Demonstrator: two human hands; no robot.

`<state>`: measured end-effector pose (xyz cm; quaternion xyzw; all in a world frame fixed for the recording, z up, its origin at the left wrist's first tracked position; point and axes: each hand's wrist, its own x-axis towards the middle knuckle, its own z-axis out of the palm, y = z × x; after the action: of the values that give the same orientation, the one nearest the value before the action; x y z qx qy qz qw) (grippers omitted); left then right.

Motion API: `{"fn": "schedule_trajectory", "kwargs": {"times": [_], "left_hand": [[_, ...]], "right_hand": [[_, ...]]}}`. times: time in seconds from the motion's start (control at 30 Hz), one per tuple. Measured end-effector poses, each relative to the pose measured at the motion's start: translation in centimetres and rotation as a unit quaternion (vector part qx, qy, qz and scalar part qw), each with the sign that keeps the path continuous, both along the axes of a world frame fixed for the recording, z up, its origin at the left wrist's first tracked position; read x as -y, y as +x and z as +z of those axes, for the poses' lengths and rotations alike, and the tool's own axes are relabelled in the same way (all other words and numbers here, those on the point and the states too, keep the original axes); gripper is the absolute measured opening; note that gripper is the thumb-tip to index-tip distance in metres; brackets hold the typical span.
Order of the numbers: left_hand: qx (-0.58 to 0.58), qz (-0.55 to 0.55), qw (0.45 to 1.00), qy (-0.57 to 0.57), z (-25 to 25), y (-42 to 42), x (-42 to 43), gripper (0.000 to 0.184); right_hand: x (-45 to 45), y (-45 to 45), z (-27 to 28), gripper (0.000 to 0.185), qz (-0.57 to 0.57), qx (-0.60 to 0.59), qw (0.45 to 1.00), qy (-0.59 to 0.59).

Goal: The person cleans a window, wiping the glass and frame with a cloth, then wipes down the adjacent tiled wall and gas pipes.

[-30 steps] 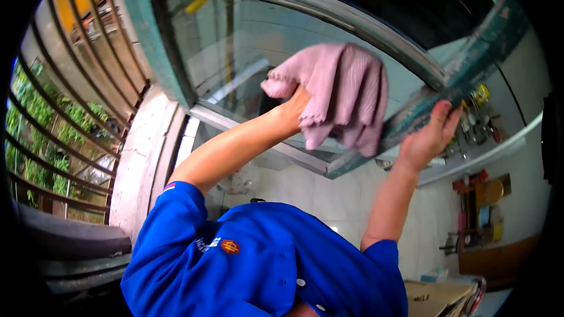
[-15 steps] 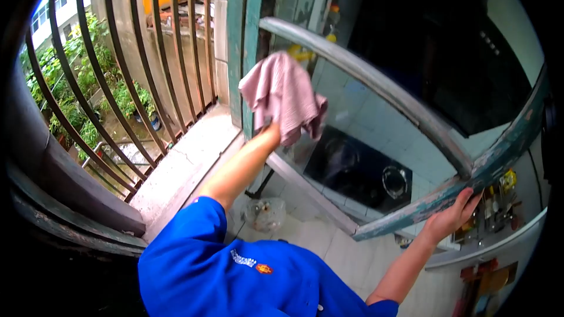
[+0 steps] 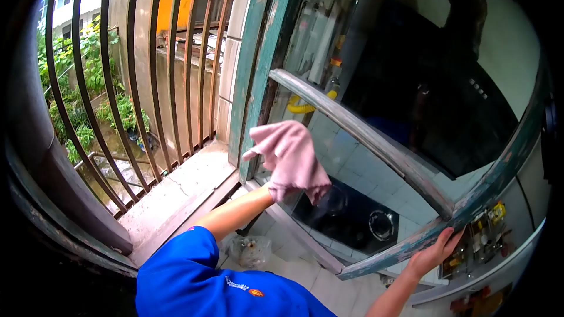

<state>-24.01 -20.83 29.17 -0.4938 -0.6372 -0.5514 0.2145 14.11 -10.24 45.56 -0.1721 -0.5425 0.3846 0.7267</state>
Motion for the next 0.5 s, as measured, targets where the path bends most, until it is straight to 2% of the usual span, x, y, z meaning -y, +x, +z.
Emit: {"fn": "schedule_trajectory", "kwargs": {"times": [0.17, 0.27, 0.37, 0.5], "left_hand": [[0.015, 0.009, 1.0, -0.024, 1.1, -2.8, 0.4, 0.044], [0.021, 0.004, 0.999, -0.027, -1.6, -1.2, 0.9, 0.046], [0.025, 0.009, 1.0, -0.005, -3.4, 0.8, 1.0, 0.049], [0.011, 0.051, 0.999, 0.005, -0.8, -2.2, 1.6, 0.052]], "right_hand": [[0.0, -0.1, 0.0, 0.065, -0.007, 0.004, 1.0, 0.005], [0.2, -0.3, 0.3, 0.061, -0.025, -0.018, 1.0, 0.001], [-0.3, 0.1, -0.4, 0.062, 0.005, -0.009, 1.0, 0.02], [-0.3, 0.1, -0.4, 0.067, 0.006, -0.007, 1.0, 0.01]]}}
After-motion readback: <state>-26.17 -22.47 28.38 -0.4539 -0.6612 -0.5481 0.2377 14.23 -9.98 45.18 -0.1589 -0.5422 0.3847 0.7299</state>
